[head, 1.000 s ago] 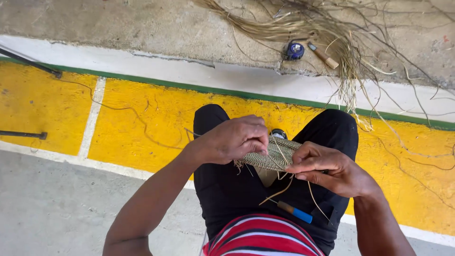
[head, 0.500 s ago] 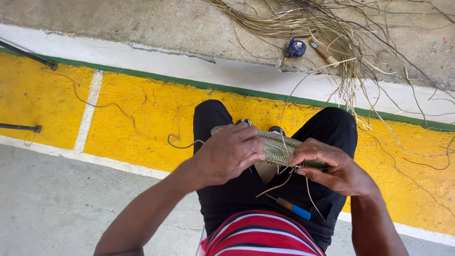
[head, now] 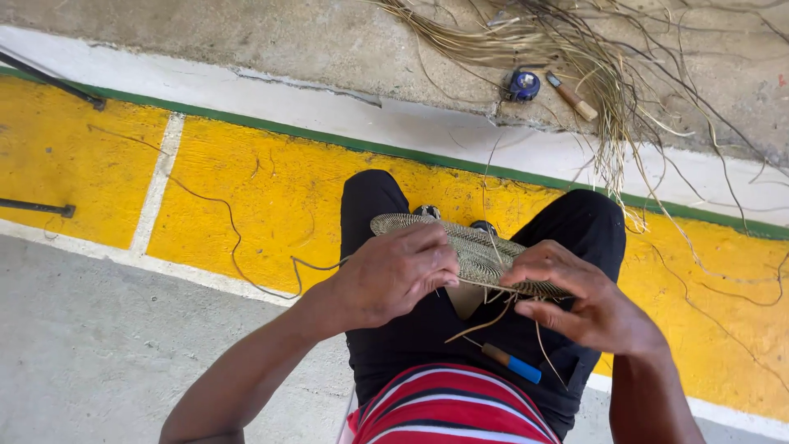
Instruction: Weaving a basket using thin wooden or bamboo strips.
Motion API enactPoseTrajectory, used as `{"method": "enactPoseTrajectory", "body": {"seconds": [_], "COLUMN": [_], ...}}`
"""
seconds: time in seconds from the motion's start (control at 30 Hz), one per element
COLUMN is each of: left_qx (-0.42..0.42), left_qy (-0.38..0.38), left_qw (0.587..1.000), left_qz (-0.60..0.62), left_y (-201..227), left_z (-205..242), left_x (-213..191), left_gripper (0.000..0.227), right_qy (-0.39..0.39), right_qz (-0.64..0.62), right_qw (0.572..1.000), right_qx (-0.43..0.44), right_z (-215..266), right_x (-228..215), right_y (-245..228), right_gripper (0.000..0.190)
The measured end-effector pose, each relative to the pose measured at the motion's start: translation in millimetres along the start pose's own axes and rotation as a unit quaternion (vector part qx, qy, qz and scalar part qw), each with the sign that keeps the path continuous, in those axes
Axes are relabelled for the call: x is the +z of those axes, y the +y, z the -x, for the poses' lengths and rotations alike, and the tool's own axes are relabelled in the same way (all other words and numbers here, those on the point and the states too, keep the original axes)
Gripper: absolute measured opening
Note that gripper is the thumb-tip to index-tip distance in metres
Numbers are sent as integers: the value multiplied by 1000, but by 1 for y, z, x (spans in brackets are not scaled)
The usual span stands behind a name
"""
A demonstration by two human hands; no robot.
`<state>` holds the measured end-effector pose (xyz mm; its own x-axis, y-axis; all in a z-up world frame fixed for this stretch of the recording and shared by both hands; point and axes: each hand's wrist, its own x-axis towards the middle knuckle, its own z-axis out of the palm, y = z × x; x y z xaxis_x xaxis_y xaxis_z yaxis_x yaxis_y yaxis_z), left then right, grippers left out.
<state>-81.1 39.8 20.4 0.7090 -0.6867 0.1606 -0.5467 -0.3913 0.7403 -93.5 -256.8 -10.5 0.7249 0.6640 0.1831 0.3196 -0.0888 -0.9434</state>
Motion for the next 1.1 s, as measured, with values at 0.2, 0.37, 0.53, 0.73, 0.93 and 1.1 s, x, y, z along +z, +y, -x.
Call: {"method": "enactPoseTrajectory", "body": {"seconds": [0.2,0.37,0.53,0.73,0.93,1.1], "left_qx": [-3,9,69,71,2,0], "left_qy": [-6,31,184,196,186,250], "left_qw": [1000,996,961,959,979,963], "left_qz": [7,-88,-193,-192,-84,-96], "left_y": [1,0,-5,-8,-1,-1], "left_z": [-9,-13,-11,-6,-7,-4], "left_x": [-3,8,30,31,24,42], "left_gripper": [17,17,22,24,26,26], "right_qy": [69,84,135,122,142,149], "right_qz": [190,265,267,196,194,205], "right_qw": [977,960,953,973,970,967], "right_qx": [75,-22,-45,-29,-28,-38], "right_z": [-17,-19,-18,-23,-20,-20], "right_x": [23,28,21,17,16,19], "right_y": [-26,-17,-12,-12,-6,-5], "right_gripper": [37,34,40,40,35,35]}}
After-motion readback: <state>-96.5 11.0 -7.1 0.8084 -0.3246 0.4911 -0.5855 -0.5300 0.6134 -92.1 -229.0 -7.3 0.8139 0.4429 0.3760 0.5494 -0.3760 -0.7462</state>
